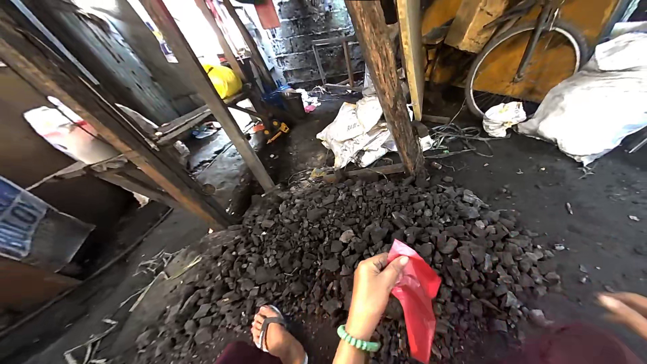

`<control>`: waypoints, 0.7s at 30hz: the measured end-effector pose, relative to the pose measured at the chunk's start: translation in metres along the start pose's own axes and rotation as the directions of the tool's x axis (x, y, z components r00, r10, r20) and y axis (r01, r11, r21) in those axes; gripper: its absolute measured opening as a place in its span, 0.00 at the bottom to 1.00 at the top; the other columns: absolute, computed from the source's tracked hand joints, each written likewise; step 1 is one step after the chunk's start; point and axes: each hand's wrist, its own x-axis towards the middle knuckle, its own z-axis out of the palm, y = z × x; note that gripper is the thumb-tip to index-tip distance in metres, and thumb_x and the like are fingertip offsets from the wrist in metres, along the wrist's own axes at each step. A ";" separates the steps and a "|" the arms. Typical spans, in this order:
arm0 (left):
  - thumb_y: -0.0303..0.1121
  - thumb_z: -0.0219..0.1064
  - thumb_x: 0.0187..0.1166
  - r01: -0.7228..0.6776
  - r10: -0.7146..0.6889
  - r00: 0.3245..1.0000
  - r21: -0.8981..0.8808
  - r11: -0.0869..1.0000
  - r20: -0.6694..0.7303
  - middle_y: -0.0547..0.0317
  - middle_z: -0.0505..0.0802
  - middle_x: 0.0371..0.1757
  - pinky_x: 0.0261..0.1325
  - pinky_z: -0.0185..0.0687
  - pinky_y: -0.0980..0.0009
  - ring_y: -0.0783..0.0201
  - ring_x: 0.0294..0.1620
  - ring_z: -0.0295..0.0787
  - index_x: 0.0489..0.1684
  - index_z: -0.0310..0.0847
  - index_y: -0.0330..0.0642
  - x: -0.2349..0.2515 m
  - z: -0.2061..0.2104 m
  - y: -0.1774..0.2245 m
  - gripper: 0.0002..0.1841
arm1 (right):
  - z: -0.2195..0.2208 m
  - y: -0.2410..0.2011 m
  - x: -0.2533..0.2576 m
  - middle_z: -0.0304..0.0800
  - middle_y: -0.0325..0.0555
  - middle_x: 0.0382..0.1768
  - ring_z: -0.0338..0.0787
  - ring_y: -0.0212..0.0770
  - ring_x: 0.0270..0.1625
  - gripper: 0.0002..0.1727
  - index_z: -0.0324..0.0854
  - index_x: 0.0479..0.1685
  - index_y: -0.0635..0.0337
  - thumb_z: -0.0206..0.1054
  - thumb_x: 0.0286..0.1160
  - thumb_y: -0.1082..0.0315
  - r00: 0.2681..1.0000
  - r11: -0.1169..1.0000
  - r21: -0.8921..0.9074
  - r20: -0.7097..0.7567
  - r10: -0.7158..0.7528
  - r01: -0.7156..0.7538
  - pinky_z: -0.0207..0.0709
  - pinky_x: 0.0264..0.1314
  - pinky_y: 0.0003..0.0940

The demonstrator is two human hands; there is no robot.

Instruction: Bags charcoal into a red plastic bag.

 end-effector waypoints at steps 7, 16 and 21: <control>0.19 0.58 0.83 -0.043 -0.032 0.950 -0.229 0.972 -0.310 0.66 0.91 0.22 0.33 0.86 0.80 0.77 0.24 0.88 0.30 0.85 0.37 -0.030 -0.073 0.010 0.12 | 0.172 -0.143 0.029 0.89 0.43 0.60 0.90 0.33 0.60 0.48 0.62 0.81 0.70 0.76 0.63 0.50 0.891 0.716 0.691 0.381 -0.248 -0.097 0.85 0.64 0.34; 0.28 0.67 0.79 0.343 -0.076 0.928 0.754 0.560 -0.366 0.26 0.83 0.70 0.67 0.73 0.29 0.23 0.69 0.78 0.70 0.84 0.37 -0.048 -0.098 -0.067 0.20 | 0.241 -0.170 0.016 0.89 0.53 0.47 0.93 0.41 0.43 0.29 0.73 0.63 0.67 0.75 0.57 0.79 0.923 0.628 0.723 0.384 -0.022 -0.286 0.90 0.47 0.39; 0.48 0.74 0.76 0.347 -0.392 0.920 0.467 0.814 0.000 0.38 0.94 0.48 0.64 0.81 0.42 0.42 0.53 0.92 0.51 0.89 0.31 -0.058 -0.019 -0.084 0.24 | 0.265 -0.168 0.006 0.90 0.50 0.44 0.93 0.38 0.40 0.32 0.62 0.80 0.64 0.62 0.72 0.83 0.859 0.489 0.747 0.512 0.010 -0.451 0.89 0.47 0.37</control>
